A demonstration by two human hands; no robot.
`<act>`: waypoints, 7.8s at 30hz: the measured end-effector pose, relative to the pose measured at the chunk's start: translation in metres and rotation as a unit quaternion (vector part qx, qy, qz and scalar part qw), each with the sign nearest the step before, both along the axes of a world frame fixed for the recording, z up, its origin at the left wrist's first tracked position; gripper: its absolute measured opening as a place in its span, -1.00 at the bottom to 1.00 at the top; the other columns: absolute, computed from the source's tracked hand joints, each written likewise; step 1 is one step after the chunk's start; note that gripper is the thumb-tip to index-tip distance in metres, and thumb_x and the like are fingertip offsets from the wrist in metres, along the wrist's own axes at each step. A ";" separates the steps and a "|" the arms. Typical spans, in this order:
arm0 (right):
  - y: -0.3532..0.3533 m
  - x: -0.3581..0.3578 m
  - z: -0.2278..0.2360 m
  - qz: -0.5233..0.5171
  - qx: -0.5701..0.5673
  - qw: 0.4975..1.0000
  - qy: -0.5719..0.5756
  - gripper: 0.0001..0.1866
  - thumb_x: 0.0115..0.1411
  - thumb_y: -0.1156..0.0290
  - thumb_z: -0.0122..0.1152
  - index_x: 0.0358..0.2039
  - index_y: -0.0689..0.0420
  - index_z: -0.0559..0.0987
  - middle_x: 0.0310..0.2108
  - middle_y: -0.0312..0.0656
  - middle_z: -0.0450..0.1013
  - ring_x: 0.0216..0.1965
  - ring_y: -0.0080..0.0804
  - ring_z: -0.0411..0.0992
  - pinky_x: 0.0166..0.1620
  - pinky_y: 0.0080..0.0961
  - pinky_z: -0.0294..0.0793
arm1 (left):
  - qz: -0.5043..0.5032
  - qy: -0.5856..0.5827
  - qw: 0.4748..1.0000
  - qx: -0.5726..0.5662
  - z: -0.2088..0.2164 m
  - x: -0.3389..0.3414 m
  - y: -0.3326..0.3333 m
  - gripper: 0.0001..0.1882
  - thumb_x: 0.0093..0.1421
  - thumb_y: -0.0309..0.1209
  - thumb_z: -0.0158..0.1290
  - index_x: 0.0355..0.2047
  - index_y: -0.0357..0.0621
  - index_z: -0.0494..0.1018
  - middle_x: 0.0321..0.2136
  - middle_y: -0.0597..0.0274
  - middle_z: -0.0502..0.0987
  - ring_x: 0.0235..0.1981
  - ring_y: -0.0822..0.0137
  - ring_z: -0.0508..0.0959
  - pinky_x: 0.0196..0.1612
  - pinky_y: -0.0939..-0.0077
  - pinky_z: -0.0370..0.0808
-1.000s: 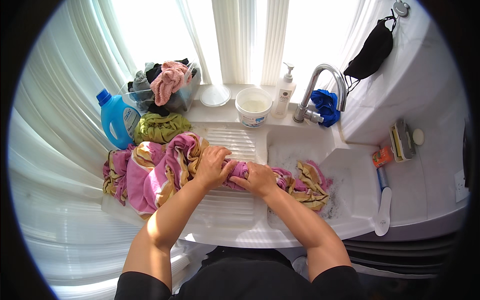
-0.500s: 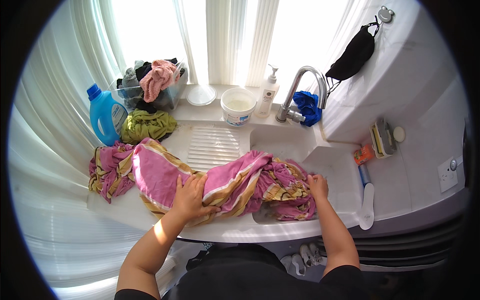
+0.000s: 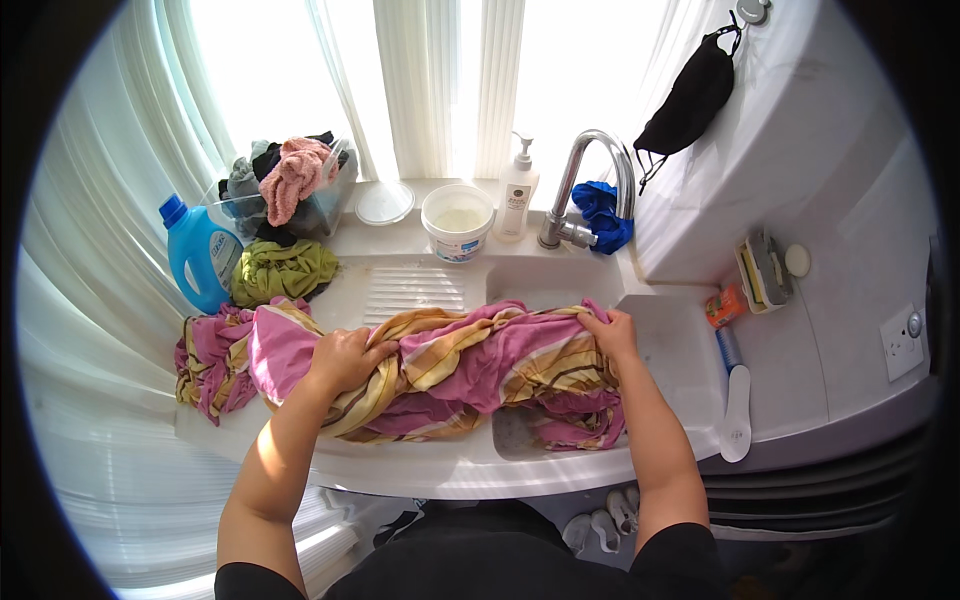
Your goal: The person washes a pink and gold garment by hand in a sink. They rub the fabric against a plastic washboard insert, wring it out, and rinse it under running water from the faucet.
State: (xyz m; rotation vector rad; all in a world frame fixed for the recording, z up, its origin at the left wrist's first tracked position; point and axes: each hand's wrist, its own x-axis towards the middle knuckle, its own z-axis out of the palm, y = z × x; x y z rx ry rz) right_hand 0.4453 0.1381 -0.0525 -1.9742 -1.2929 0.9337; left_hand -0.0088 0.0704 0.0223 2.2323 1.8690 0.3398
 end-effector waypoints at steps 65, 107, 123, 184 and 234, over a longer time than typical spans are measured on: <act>0.006 -0.290 0.041 0.201 0.270 0.870 -0.361 0.16 -0.16 -0.46 0.30 0.36 -0.05 0.20 0.17 0.14 0.35 0.31 0.06 0.20 0.28 0.35 0.03 | 0.079 -0.135 0.965 0.210 0.026 -0.039 0.042 -0.01 -0.08 0.39 0.14 0.13 -0.20 0.44 0.00 -0.20 0.49 0.05 -0.06 0.48 0.13 -0.04 0.32; 0.015 -0.275 0.073 0.416 0.045 0.893 -0.167 -0.32 -0.11 -0.02 0.33 0.02 0.08 0.54 -0.18 0.01 0.54 -0.05 0.00 0.47 0.14 -0.07 0.33 | 0.027 -0.062 0.998 0.003 -0.025 0.012 0.083 -0.37 0.20 0.19 0.00 0.02 -0.06 0.49 -0.25 0.03 0.62 -0.14 -0.03 0.57 0.04 -0.09 0.31; 0.028 -0.274 0.024 0.240 0.257 0.899 -0.262 -0.32 -0.05 -0.05 0.28 0.06 0.05 0.52 -0.10 -0.02 0.46 -0.01 -0.05 0.40 0.11 -0.10 0.27 | 0.075 -0.016 0.930 0.359 -0.066 0.024 0.096 -0.60 0.17 -0.02 0.04 -0.21 -0.08 0.51 -0.21 0.10 0.55 -0.12 -0.01 0.49 0.01 -0.01 0.30; -0.041 -0.192 0.077 0.427 0.232 0.871 -0.070 -0.22 -0.12 -0.16 0.42 0.01 0.14 0.57 -0.15 0.00 0.56 -0.14 -0.10 0.53 -0.04 -0.22 0.43 | -0.180 -0.093 0.979 0.019 -0.004 0.006 0.000 -0.39 0.17 0.19 0.03 -0.11 -0.11 0.52 -0.22 0.09 0.52 -0.13 0.07 0.49 0.11 0.07 0.22; 0.043 -0.269 0.016 0.203 0.176 0.929 -0.253 -0.51 0.07 0.02 0.17 -0.05 0.03 0.56 -0.19 -0.07 0.53 -0.06 -0.07 0.45 0.00 -0.03 0.35 | -0.064 0.001 0.990 0.128 -0.038 0.015 0.091 -0.62 0.28 -0.02 -0.09 -0.34 -0.01 0.56 -0.36 0.08 0.60 -0.16 0.09 0.57 -0.01 0.09 0.33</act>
